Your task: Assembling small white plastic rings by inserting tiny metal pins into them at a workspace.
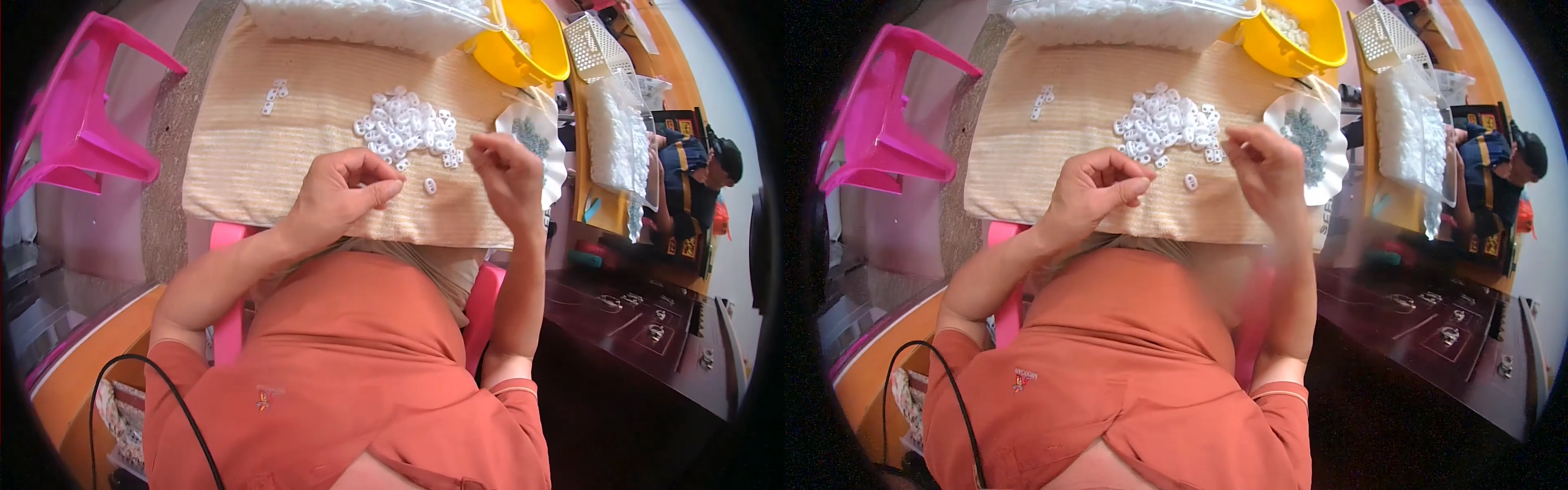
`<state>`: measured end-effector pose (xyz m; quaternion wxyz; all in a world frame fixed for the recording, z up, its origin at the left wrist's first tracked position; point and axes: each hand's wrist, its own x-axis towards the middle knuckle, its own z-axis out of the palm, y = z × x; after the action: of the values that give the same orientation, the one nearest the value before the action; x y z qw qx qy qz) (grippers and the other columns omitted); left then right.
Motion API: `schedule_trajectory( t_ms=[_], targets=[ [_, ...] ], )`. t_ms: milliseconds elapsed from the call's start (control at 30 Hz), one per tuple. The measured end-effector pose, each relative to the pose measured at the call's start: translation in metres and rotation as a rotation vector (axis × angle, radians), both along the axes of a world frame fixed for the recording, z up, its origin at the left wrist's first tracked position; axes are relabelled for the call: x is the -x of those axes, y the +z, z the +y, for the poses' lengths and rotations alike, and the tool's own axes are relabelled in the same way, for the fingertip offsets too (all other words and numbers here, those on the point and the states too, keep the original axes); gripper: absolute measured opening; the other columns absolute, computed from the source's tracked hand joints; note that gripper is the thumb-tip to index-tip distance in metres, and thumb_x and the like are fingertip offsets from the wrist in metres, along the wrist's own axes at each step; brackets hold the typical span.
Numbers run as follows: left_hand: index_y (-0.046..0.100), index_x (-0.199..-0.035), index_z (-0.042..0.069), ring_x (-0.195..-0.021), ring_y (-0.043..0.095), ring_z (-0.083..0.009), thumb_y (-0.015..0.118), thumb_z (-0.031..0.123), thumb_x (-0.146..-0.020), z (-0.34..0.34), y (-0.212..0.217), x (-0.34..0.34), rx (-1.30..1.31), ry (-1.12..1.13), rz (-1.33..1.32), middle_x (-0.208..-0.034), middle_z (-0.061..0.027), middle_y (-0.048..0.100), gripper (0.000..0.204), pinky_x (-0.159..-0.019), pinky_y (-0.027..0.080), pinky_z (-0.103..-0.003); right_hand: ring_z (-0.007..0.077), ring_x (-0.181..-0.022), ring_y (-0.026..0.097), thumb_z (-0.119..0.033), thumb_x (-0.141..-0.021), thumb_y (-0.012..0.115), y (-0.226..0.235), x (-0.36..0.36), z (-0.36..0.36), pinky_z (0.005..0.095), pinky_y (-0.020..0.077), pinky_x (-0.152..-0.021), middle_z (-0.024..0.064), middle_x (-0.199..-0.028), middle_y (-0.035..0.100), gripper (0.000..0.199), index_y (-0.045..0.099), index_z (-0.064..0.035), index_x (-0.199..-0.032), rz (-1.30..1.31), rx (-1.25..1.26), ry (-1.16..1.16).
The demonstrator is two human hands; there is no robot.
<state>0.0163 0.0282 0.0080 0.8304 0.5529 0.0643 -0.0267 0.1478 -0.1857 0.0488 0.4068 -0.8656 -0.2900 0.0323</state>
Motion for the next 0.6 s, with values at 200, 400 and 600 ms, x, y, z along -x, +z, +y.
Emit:
schedule_trajectory(
  t_ms=[200,400,600],
  targets=[
    [0.066,-0.091,0.000,-0.071,0.056,-0.0046,0.067,0.004,-0.086,0.006,-0.001,-0.003,-0.111,0.097,-0.067,-0.081,-0.0005,0.065,0.007,-0.064,0.046,-0.020,0.0123,-0.067,0.059,-0.002,-0.080,0.071,-0.016,0.037,0.004,0.0250,0.0472,-0.062,0.0071,-0.080,0.064,0.016,0.068,0.0012,-0.095,0.056,0.105,0.108],
    [0.066,-0.091,0.000,-0.071,0.059,-0.0055,0.068,0.004,-0.086,0.016,-0.004,-0.010,-0.242,0.226,-0.124,-0.081,-0.0016,0.066,0.007,-0.063,0.048,-0.020,0.0241,-0.073,0.065,-0.009,-0.082,0.067,-0.020,0.046,0.018,0.0336,0.0495,-0.064,0.0111,-0.086,0.066,0.015,0.068,-0.0022,-0.095,-0.141,0.233,0.159],
    [0.066,-0.092,0.001,-0.070,0.060,-0.0057,0.067,0.005,-0.086,0.016,-0.008,-0.012,-0.193,0.212,-0.122,-0.081,-0.0021,0.066,0.007,-0.062,0.049,-0.020,0.0303,-0.072,0.065,-0.029,-0.085,0.065,-0.028,0.054,0.043,0.0420,0.0515,-0.061,0.0078,-0.087,0.062,0.020,0.067,-0.0099,-0.093,-0.247,0.365,0.108]
  ],
)
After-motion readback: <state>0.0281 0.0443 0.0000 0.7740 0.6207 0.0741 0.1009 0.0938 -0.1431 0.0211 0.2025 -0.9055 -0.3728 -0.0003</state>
